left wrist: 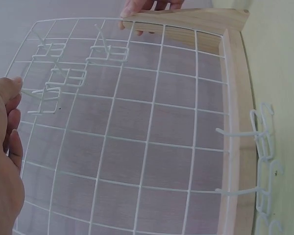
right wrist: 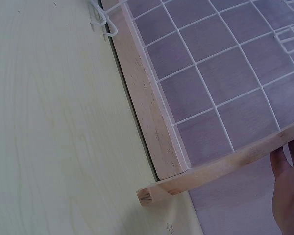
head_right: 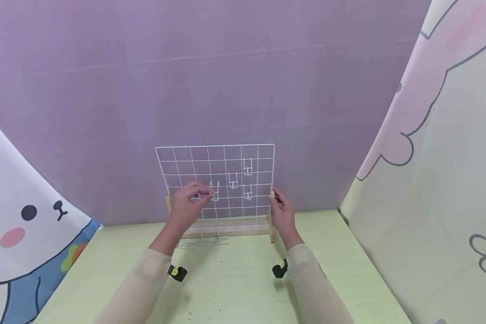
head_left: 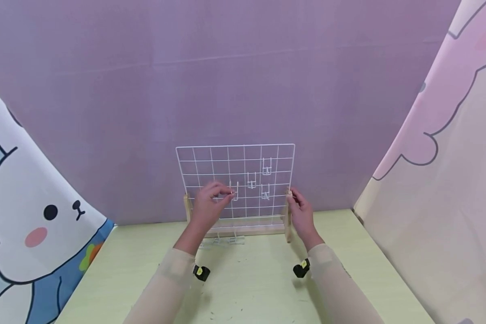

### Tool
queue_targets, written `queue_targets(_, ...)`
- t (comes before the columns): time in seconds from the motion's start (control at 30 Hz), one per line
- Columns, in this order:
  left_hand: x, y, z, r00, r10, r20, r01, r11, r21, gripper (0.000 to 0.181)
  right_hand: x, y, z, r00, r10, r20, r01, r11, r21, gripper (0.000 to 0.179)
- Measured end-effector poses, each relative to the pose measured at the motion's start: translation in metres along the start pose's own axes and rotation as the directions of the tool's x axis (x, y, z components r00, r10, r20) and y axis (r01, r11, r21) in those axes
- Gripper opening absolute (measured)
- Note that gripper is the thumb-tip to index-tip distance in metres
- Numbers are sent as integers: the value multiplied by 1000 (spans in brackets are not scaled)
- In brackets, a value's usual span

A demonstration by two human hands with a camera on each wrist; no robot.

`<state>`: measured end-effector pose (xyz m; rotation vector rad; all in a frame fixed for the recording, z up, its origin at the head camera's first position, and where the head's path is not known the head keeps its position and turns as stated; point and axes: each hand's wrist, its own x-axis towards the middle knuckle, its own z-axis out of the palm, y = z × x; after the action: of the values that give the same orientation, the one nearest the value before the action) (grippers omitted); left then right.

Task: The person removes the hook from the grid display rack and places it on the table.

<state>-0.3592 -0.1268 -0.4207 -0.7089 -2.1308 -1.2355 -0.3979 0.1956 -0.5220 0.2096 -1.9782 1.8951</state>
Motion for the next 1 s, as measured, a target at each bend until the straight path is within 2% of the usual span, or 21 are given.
queue_targets(0.37, -13, -9, 3, 1000, -28, 12, 28, 1000, -12, 8, -1, -1, 0, 1000, -3, -2, 3, 1000, 9, 44)
queue_targets(0.53, -19, -12, 5, 999, -31, 24, 31, 999, 18, 7, -1, 0, 0, 1000, -3, 0, 3, 1000, 7, 44)
queue_targets(0.77, -29, -14, 8, 997, -69, 41, 66, 996, 54, 7, -1, 0, 1, 1000, -1, 3, 1, 1000, 16, 45)
queue_targets(1.0, -34, -17, 13, 997, -60, 48, 58, 998, 28, 11, -1, -1, 2, 1000, 3, -4, -3, 1000, 11, 45)
